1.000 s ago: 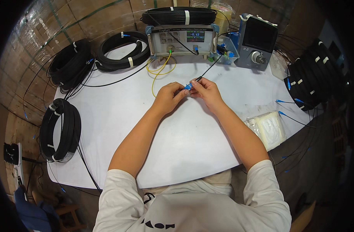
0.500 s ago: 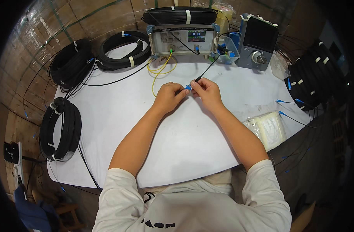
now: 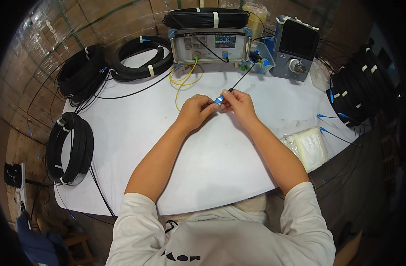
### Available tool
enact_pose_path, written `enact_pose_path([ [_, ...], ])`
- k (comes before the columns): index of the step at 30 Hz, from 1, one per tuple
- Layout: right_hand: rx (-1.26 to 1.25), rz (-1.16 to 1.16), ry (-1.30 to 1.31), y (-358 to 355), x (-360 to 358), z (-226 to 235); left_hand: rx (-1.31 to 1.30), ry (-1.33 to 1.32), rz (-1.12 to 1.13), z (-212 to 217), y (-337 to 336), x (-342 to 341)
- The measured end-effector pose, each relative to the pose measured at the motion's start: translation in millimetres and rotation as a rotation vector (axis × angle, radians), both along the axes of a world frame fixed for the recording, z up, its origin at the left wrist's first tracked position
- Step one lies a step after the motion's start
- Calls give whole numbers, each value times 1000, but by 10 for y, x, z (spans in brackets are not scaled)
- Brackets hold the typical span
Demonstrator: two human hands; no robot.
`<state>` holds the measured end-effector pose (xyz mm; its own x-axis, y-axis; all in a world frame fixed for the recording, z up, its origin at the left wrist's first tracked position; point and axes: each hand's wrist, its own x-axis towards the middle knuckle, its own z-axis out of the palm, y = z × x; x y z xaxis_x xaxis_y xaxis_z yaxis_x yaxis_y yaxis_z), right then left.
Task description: Stripping outer insulation from a cable and testing it using a laser fault locator.
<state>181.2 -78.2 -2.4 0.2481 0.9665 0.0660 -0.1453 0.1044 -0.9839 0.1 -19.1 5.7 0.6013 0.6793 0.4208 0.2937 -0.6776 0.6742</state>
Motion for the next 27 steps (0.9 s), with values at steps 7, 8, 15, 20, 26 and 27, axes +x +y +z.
enact_pose_path([
  [7,-80,142,102,-10,104,35,-442,-107,-202,-27,27,-30],
  [8,-88,147,103,-11,114,42,-446,-120,-211,-25,29,-27],
  [15,-82,171,122,-16,124,60,-437,-162,-209,-31,40,-17],
  [20,-89,146,116,-15,98,73,-417,-135,-185,-54,54,-24],
  [26,-21,147,100,-10,72,40,-173,-44,-100,-48,-3,-19],
  [27,-19,147,98,-5,84,26,-43,-35,-70,-22,-20,-2],
])
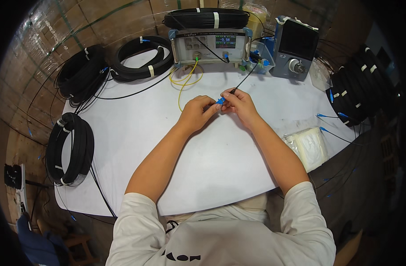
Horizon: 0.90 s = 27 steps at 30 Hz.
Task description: Stripping outer insulation from a cable and testing it using a laser fault locator.
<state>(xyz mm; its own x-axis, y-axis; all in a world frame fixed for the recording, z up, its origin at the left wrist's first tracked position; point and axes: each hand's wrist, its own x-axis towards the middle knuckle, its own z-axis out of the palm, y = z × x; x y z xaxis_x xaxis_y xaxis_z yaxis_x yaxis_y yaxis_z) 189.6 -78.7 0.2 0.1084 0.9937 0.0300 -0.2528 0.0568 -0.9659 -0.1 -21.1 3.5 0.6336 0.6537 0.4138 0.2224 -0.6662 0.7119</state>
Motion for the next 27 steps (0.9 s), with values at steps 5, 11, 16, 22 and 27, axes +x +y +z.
enact_pose_path([
  [5,36,-83,3,-8,-64,-7,422,-174,196,86,22,19],
  [11,61,-99,-82,-7,-63,-16,397,-10,100,36,-51,28],
  [16,57,-123,-109,1,-67,-22,257,19,85,39,-62,53],
  [22,43,-139,-135,-17,-72,-5,147,25,89,15,-71,54],
  [27,45,-113,-108,-9,-66,-26,129,10,120,65,-81,62],
])
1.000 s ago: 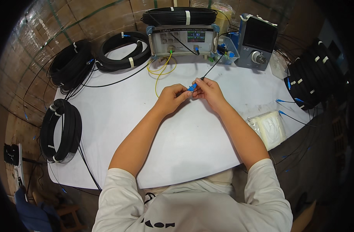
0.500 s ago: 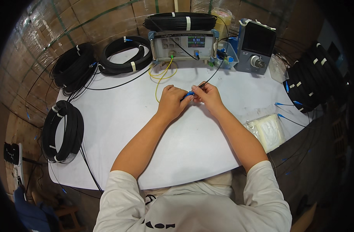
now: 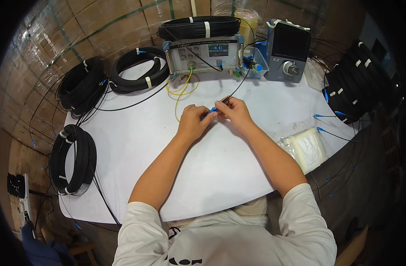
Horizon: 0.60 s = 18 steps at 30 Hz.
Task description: Stripping outer insulation from a cable and testing it using a laser fault locator.
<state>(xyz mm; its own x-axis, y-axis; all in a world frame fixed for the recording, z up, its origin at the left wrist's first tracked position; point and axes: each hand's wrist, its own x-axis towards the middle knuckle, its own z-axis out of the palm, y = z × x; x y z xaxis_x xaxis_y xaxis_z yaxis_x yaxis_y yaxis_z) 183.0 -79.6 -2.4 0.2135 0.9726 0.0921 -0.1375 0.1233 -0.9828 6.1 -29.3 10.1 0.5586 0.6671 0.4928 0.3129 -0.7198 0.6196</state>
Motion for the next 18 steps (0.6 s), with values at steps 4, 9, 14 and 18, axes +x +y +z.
enact_pose_path([
  [4,8,27,17,10,34,-8,-7,-3,2,9,-15,-12],
  [9,3,121,143,29,86,7,-75,-7,45,37,-40,-25],
  [14,-4,176,158,-12,131,58,-63,15,-13,5,-33,-14],
  [18,0,199,175,-12,131,44,-95,1,-17,16,-48,-29],
])
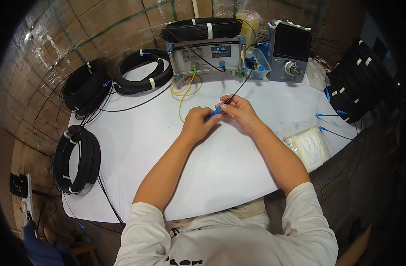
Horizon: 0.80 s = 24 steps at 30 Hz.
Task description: Stripping outer insulation from a cable and testing it using a laser fault locator.
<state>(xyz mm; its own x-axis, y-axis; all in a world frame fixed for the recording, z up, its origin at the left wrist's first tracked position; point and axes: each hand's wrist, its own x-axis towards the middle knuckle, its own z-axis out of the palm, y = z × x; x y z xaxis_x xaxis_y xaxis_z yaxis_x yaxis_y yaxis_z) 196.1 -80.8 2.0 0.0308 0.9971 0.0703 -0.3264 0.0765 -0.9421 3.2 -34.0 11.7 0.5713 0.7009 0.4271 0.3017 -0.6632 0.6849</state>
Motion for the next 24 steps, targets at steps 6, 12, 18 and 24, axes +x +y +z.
enact_pose_path([
  [6,9,-27,-4,-13,9,-23,-5,13,-17,-9,-6,-20],
  [12,16,-41,-17,23,0,-42,23,31,-11,1,5,-22],
  [18,11,-28,-17,41,17,-38,57,56,-3,-19,24,-17],
  [24,22,-15,32,10,-1,-72,29,-43,12,-22,6,13],
])
